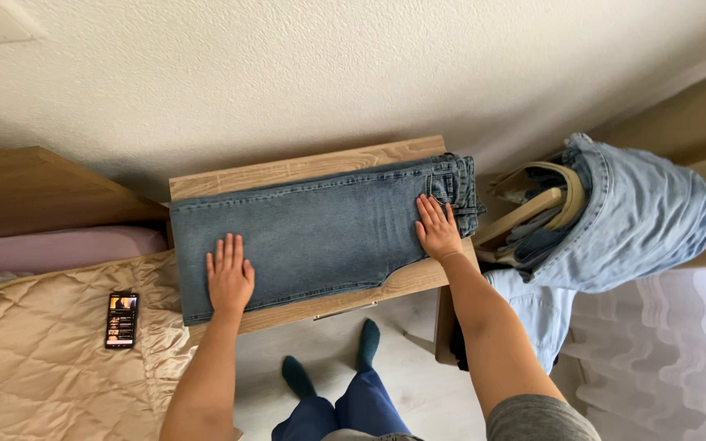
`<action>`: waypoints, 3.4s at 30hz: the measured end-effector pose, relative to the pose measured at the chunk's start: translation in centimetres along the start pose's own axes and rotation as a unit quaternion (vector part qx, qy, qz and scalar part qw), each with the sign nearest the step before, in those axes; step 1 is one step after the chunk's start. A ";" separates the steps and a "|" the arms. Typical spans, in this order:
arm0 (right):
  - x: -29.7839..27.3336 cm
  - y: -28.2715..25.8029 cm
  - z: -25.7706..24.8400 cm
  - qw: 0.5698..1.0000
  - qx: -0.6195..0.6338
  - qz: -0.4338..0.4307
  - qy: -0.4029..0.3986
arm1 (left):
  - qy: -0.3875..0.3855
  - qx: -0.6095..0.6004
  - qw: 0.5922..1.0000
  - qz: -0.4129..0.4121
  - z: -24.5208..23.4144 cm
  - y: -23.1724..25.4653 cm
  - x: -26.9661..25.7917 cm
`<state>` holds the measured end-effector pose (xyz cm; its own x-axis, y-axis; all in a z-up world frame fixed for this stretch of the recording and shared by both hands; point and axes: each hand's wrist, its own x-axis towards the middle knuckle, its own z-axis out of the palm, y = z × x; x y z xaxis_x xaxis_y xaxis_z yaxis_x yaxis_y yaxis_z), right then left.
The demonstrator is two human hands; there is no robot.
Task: The person folds a pair of blue jeans on top of a small wooden dresser by laying them flat, smoothing the fabric with their hands, and then folding one leg over the other.
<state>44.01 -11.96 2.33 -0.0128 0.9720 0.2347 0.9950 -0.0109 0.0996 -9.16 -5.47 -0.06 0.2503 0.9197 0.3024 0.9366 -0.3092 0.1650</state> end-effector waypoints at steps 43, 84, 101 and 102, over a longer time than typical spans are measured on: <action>10.9 -6.6 2.1 0.997 0.069 0.015 0.007 | -0.001 -0.022 0.999 0.041 2.3 5.7 5.7; 7.4 0.1 1.5 0.996 0.087 0.018 -0.008 | 0.029 -0.007 0.999 0.044 3.4 5.6 5.4; 8.3 0.6 1.3 0.994 0.082 0.009 -0.072 | -0.110 -0.227 0.961 0.115 11.1 36.1 13.4; 8.3 0.7 0.9 0.994 0.082 0.001 -0.065 | -0.067 -0.213 0.963 0.153 13.5 37.0 13.9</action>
<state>44.71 -3.73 3.44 -0.0084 0.9943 0.1064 0.9979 0.0151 -0.0630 32.28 -0.91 -2.41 0.5545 0.7840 0.2790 0.6351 -0.6153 0.4668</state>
